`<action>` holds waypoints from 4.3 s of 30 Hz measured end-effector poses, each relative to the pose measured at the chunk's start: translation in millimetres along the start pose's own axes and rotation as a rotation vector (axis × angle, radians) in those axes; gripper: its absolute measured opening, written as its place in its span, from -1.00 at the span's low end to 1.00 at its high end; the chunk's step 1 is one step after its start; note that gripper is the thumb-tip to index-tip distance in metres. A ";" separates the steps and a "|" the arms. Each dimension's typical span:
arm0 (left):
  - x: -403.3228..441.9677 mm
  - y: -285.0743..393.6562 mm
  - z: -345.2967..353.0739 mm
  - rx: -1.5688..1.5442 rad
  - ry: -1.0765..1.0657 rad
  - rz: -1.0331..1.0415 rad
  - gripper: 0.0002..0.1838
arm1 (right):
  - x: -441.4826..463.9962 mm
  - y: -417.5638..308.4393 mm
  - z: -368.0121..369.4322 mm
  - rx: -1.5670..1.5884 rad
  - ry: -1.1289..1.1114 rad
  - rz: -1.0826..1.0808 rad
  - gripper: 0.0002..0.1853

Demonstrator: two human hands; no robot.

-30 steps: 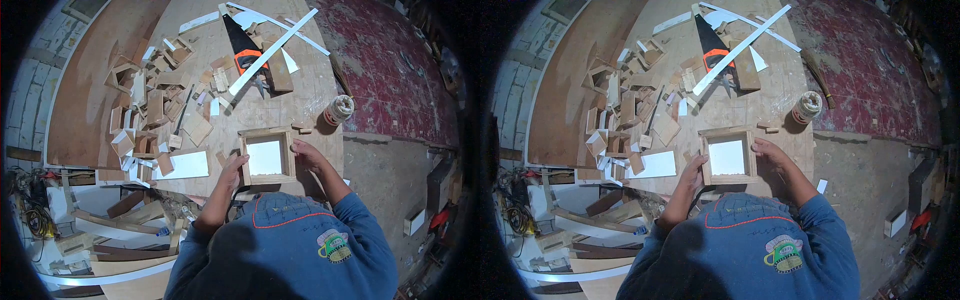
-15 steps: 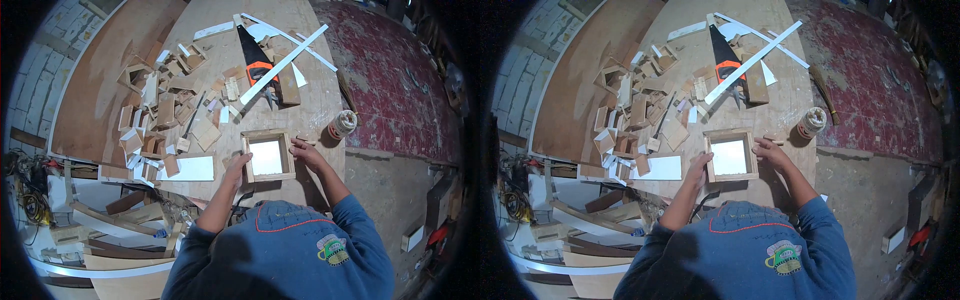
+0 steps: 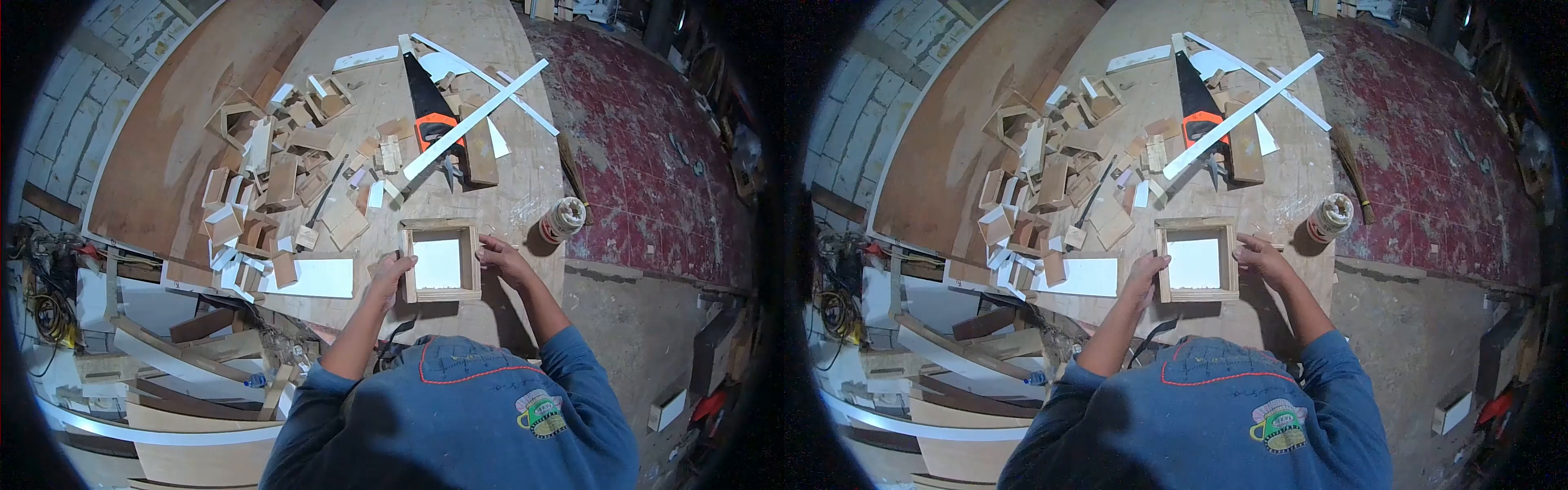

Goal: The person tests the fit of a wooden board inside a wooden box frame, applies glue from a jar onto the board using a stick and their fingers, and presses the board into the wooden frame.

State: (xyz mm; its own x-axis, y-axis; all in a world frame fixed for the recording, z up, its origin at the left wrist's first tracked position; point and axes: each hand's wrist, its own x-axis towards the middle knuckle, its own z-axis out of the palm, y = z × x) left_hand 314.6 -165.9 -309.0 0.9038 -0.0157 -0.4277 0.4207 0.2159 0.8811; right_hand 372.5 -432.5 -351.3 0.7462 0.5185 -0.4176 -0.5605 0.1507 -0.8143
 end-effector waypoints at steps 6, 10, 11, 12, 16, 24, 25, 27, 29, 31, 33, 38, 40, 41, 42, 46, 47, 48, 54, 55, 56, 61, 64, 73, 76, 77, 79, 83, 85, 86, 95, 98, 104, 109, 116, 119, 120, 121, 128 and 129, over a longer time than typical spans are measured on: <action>-6.6 -2.1 0.9 -0.126 0.034 -0.019 -0.57 | 5.6 7.3 -10.2 0.110 -0.186 -0.045 -0.33; -4.7 -12.2 -10.9 -0.272 0.015 -0.099 -0.59 | -7.9 -1.6 -3.3 0.494 -0.307 -0.001 -0.35; -8.7 -11.3 -9.6 -0.325 0.004 -0.116 -0.60 | -5.2 4.0 -5.0 0.493 -0.308 -0.001 -0.35; -12.6 -8.0 -6.5 -0.376 -0.007 -0.134 -0.60 | 0.6 14.3 -8.5 0.534 -0.325 0.044 -0.38; -9.4 -28.3 -10.2 -0.359 -0.024 -0.153 -0.59 | -0.3 29.0 5.5 0.616 -0.273 0.082 -0.48; -4.1 -40.9 0.0 -0.328 -0.051 -0.249 -0.50 | 26.2 81.8 -23.4 0.900 -0.735 0.032 -0.48; -4.5 -40.9 4.4 -0.331 -0.046 -0.240 -0.50 | 14.2 63.3 -6.2 0.894 -0.743 0.036 -0.48; -6.9 -40.4 14.5 0.033 0.125 -0.139 -0.48 | -12.3 32.4 28.5 0.483 0.039 0.118 -0.46; -9.1 -36.3 21.2 0.168 0.107 -0.078 -0.37 | -8.5 40.8 23.6 0.498 0.013 0.136 -0.42; -15.5 -20.1 33.7 0.746 0.268 0.150 -0.22 | -6.3 35.5 25.1 0.491 0.062 0.038 -0.45; -17.1 -12.9 36.6 0.722 0.256 0.180 -0.08 | -9.2 23.6 29.6 0.476 0.066 -0.058 -0.45; -17.3 -1.3 38.4 0.876 0.209 0.262 -0.01 | -1.3 20.7 21.3 0.565 0.050 -0.078 -0.47; -15.2 1.4 32.4 0.788 0.159 0.217 -0.02 | 1.5 27.5 17.9 0.597 0.071 -0.073 -0.47; -13.7 0.8 29.0 0.703 0.116 0.160 -0.04 | 1.8 30.9 16.0 0.634 0.086 -0.057 -0.48; -8.1 -9.7 22.5 0.648 0.106 0.160 -0.13 | -0.9 29.4 19.9 0.640 0.068 -0.050 -0.47; -7.0 -38.6 8.7 0.310 0.045 0.134 -0.32 | -4.6 40.9 22.2 0.576 0.102 0.045 -0.39; -9.1 -41.9 4.8 0.309 0.035 0.134 -0.32 | -3.7 45.1 18.9 0.561 0.087 0.057 -0.40; -12.5 -41.8 1.1 0.223 0.012 0.063 -0.35 | -7.7 39.5 23.1 0.557 0.066 0.061 -0.42; -25.4 -51.6 -10.0 -0.164 0.063 -0.028 -0.53 | 13.1 53.9 8.5 0.484 0.101 0.110 -0.57; -23.6 -53.4 -14.6 -0.166 0.061 -0.036 -0.53 | 16.6 54.8 6.9 0.413 0.168 0.084 -0.61; -20.7 -54.8 -20.4 -0.136 0.060 -0.016 -0.51 | 20.7 54.1 3.1 0.472 0.214 0.109 -0.62; -23.2 -41.0 -24.3 -0.129 0.116 0.070 -0.44 | 62.9 56.5 -39.2 -0.308 0.364 -0.206 -0.47; -23.4 -31.0 -22.5 -0.136 0.146 0.096 -0.42 | 39.7 13.5 -5.1 -0.572 0.439 -0.416 -0.34; -1.3 -15.4 -15.9 0.061 0.083 0.047 -0.62 | -6.1 -41.7 42.8 -0.151 -0.214 -0.252 -0.25; 4.6 -8.7 -19.7 -0.386 0.072 -0.016 -0.61 | -30.0 -49.0 51.5 -0.574 -0.089 -0.500 -0.29; 2.4 5.0 -19.0 -0.526 0.018 -0.056 -0.58 | -37.3 -51.7 53.5 -0.911 -0.049 -0.632 -0.32; 4.1 15.0 -20.6 -0.666 -0.035 -0.099 -0.55 | -44.8 -48.3 60.6 -0.942 -0.053 -0.703 -0.44; 14.6 -5.0 -34.2 -0.548 0.038 -0.077 -0.55 | -33.4 -1.5 51.1 -1.463 -0.005 -1.062 -0.60; 17.3 -19.7 -41.2 -0.031 0.044 -0.063 -0.61 | -32.4 18.2 48.0 -1.525 -0.078 -1.061 -0.62; 14.7 -26.2 -44.0 -0.078 0.105 -0.111 -0.57 | -31.5 28.2 47.9 -1.535 -0.101 -1.023 -0.62; -27.6 -49.0 -78.3 -0.360 0.158 0.023 -0.44 | 4.1 30.3 3.1 -1.396 0.352 -0.593 -0.11; -29.1 -53.7 -85.8 -0.405 0.194 0.039 -0.43 | 12.6 14.4 20.2 -1.481 0.436 -0.356 0.01; -22.1 -63.4 -86.2 -0.427 0.203 0.094 -0.45 | 46.5 29.8 35.7 -1.436 0.582 -0.189 -0.01; -21.8 -71.2 -72.2 -0.459 0.189 0.094 -0.42 | 54.1 18.7 -4.2 -1.179 0.629 -0.071 -0.19; -14.4 -75.5 -39.4 -0.519 0.143 0.049 -0.34 | 56.5 9.7 -30.5 -0.634 0.321 -0.020 -0.55; -9.9 -72.1 -34.7 -0.531 0.146 0.058 -0.36 | 52.8 -1.4 -12.8 -1.291 0.521 -0.281 -0.50; -7.2 -73.2 -37.9 -0.500 0.157 0.062 -0.37 | 54.9 -1.8 -15.6 -1.369 0.366 -0.350 -0.43; -4.6 -74.0 -41.6 -0.469 0.170 0.066 -0.38 | 58.3 -1.9 -19.0 -1.441 0.207 -0.420 -0.35; 1.2 -76.2 -60.2 -0.574 0.170 0.227 -0.39 | 49.8 -11.4 3.9 -1.771 0.010 -0.241 -0.04; 3.8 -76.7 -60.7 -0.538 0.142 0.241 -0.38 | 52.1 -7.6 5.5 -1.767 0.040 -0.167 0.00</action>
State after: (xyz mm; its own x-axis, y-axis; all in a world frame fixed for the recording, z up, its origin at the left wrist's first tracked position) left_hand 281.1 -123.2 -390.5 0.9339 0.2174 -0.2837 0.0731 0.6609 0.7469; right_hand 413.7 -402.1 -364.6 0.7718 0.5712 -0.2793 0.5135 -0.8190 -0.2560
